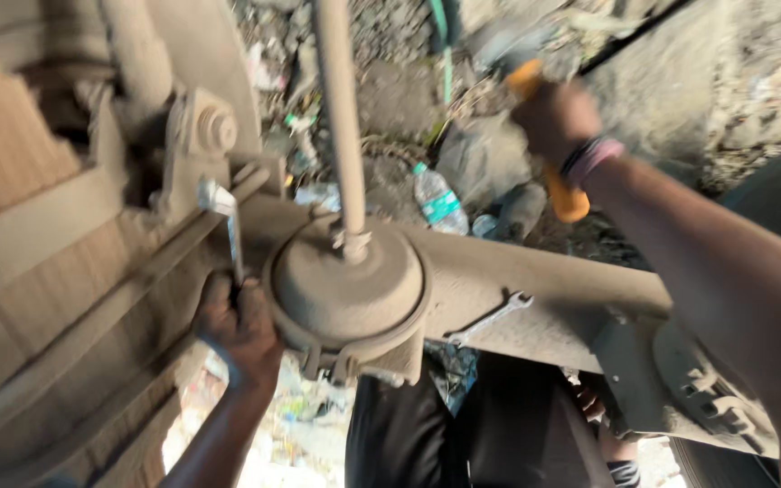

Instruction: The person installs a brake chamber onto a truck's air suspension system. They align the chamber, insert a bolt, and tighten it using a wrench and hammer. The person then secures a hose clamp on the air line with a screwdriver.

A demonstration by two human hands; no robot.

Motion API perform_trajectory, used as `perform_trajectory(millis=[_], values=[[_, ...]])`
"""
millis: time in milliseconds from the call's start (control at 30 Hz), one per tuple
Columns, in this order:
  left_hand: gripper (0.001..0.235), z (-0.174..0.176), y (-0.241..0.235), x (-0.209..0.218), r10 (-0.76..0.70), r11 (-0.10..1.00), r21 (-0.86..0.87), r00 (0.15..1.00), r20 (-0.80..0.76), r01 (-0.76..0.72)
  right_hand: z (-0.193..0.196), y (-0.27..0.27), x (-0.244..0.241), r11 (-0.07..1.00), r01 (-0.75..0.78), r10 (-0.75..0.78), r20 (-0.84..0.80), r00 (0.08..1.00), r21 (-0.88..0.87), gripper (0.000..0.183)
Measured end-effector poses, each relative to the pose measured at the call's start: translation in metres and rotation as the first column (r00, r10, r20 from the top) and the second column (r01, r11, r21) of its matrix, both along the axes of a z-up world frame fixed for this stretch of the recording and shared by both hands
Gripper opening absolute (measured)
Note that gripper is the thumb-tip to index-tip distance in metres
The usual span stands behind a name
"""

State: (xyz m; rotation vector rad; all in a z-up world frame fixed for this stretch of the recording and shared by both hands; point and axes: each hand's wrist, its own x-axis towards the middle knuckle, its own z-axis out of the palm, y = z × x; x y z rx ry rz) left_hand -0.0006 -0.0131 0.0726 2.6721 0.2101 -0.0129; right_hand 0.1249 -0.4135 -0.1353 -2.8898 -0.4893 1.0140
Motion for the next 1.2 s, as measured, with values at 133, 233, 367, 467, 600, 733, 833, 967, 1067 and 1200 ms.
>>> perform_trajectory(millis=[133, 233, 367, 467, 600, 733, 833, 967, 1067, 1200], values=[[0.019, 0.001, -0.003, 0.004, 0.031, 0.997, -0.072, 0.999, 0.005, -0.031, -0.015, 0.005, 0.013, 0.552, 0.806, -0.740, -0.318, 0.592, 0.215, 0.024], [0.024, 0.001, -0.004, 0.010, 0.077, 0.994, -0.081, 0.996, -0.045, -0.080, 0.009, 0.027, -0.028, 0.714, 0.616, -0.546, -0.285, 0.788, 0.334, 0.029], [0.023, 0.008, -0.006, 0.007, -0.058, 0.994, 0.092, 0.998, -0.004, 0.058, 0.011, 0.014, -0.067, 0.964, 0.094, -0.070, -0.104, 0.992, 0.248, 0.029], [0.015, 0.004, -0.008, 0.012, 0.076, 0.991, -0.111, 0.997, 0.002, -0.076, -0.011, -0.041, -0.044, 0.799, -0.454, 0.430, -0.152, 0.890, -0.393, 0.028], [0.016, 0.001, -0.010, 0.010, 0.147, 0.980, -0.130, 0.989, -0.020, -0.149, -0.012, -0.046, -0.027, 0.263, 0.945, -0.877, -0.360, 0.317, 0.193, 0.031], [0.018, -0.006, -0.004, 0.004, 0.145, 0.987, -0.060, 0.989, -0.039, -0.147, 0.017, 0.041, -0.089, 0.843, 0.479, -0.398, -0.316, 0.861, 0.244, 0.034], [0.018, -0.007, -0.003, 0.000, -0.108, 0.989, 0.118, 0.970, 0.216, 0.084, 0.033, 0.036, -0.098, 0.867, 0.337, -0.301, -0.152, 0.941, 0.368, 0.033], [0.016, -0.007, -0.004, 0.004, 0.132, 0.980, -0.151, 0.991, -0.018, -0.133, 0.030, -0.011, -0.079, 0.746, 0.600, -0.557, -0.223, 0.800, 0.289, 0.040], [0.017, -0.004, -0.006, 0.007, 0.035, 0.998, -0.053, 0.993, 0.109, -0.030, 0.048, -0.038, -0.069, 0.742, 0.647, -0.632, -0.135, 0.763, 0.176, 0.038], [0.018, -0.006, -0.003, 0.002, 0.148, 0.977, -0.152, 0.989, -0.020, -0.149, 0.116, -0.036, -0.082, 0.275, 0.948, -0.824, -0.469, 0.319, 0.162, 0.025]])
